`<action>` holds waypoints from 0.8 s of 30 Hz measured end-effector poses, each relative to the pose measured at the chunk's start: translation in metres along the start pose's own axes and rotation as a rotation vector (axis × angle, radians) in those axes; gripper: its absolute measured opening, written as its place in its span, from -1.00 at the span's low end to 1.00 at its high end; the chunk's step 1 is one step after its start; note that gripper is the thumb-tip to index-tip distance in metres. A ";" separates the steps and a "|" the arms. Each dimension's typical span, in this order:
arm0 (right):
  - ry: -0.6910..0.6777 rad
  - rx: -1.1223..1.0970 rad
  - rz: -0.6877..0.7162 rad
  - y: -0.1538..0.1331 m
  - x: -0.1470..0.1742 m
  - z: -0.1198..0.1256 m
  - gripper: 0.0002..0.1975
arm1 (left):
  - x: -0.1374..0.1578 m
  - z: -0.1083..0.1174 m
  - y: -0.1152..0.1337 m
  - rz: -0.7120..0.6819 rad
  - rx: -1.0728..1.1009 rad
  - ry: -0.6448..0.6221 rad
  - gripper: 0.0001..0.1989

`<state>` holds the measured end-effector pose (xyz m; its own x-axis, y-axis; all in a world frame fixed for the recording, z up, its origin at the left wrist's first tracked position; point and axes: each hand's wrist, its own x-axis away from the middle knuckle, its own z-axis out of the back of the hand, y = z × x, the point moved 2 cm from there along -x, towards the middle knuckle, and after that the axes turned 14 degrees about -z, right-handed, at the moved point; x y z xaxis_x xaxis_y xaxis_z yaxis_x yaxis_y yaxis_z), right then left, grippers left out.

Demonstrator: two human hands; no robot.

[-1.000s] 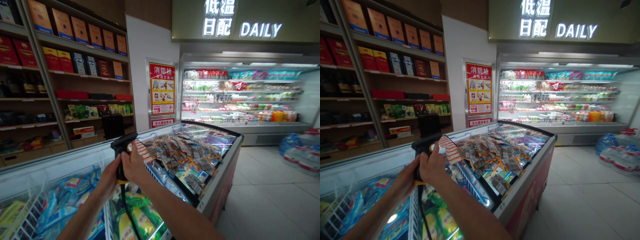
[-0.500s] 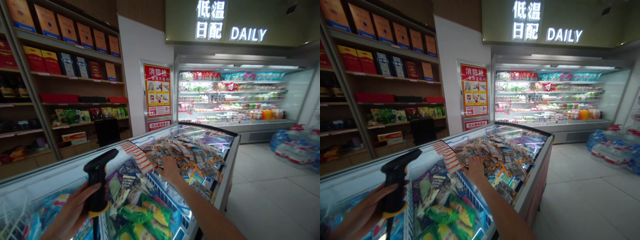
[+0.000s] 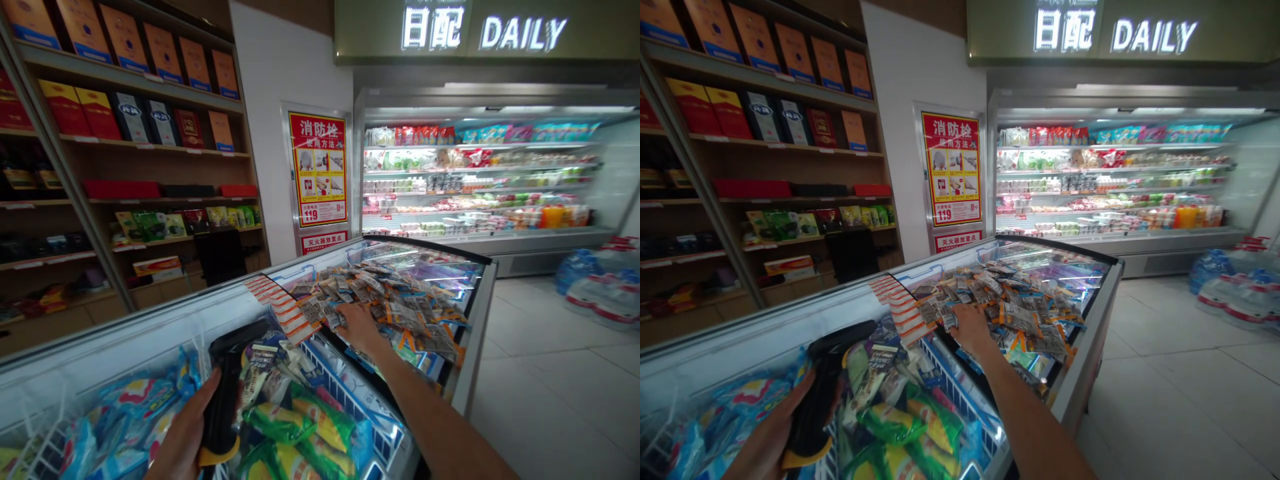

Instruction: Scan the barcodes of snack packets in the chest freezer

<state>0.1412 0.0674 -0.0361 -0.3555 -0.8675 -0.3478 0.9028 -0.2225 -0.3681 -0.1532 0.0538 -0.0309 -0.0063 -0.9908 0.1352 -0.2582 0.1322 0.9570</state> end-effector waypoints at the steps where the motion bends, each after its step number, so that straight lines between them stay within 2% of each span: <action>1: 0.011 0.019 -0.016 -0.007 -0.001 0.000 -0.65 | 0.000 0.000 0.000 0.002 0.009 -0.015 -0.68; 3: 0.012 0.039 0.020 -0.026 -0.004 -0.002 -0.68 | 0.002 -0.002 0.002 -0.010 0.025 -0.051 -0.64; 7: -0.089 0.108 0.097 -0.056 -0.011 -0.020 -0.64 | 0.008 -0.006 0.005 -0.051 0.036 -0.105 -0.55; 11: -0.076 0.178 0.154 -0.057 -0.004 -0.036 -0.63 | 0.008 -0.006 0.004 -0.067 0.087 -0.151 -0.56; 15: -0.055 0.128 0.225 -0.050 0.012 -0.034 -0.70 | 0.005 -0.004 -0.001 -0.052 0.128 -0.184 -0.61; 20: -0.014 0.090 0.155 -0.057 0.011 -0.029 -0.74 | 0.008 -0.005 -0.002 -0.050 0.110 -0.265 -0.62; 22: 0.030 0.080 0.067 -0.059 0.006 -0.033 -0.67 | 0.010 -0.006 0.000 -0.059 0.109 -0.270 -0.61; 24: 0.018 0.084 0.020 -0.059 0.003 -0.039 -0.61 | 0.011 -0.006 0.001 -0.065 0.119 -0.263 -0.61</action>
<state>0.0773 0.0952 -0.0495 -0.3411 -0.8644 -0.3695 0.9266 -0.2428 -0.2872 -0.1479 0.0430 -0.0272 -0.2321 -0.9726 -0.0117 -0.3778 0.0791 0.9225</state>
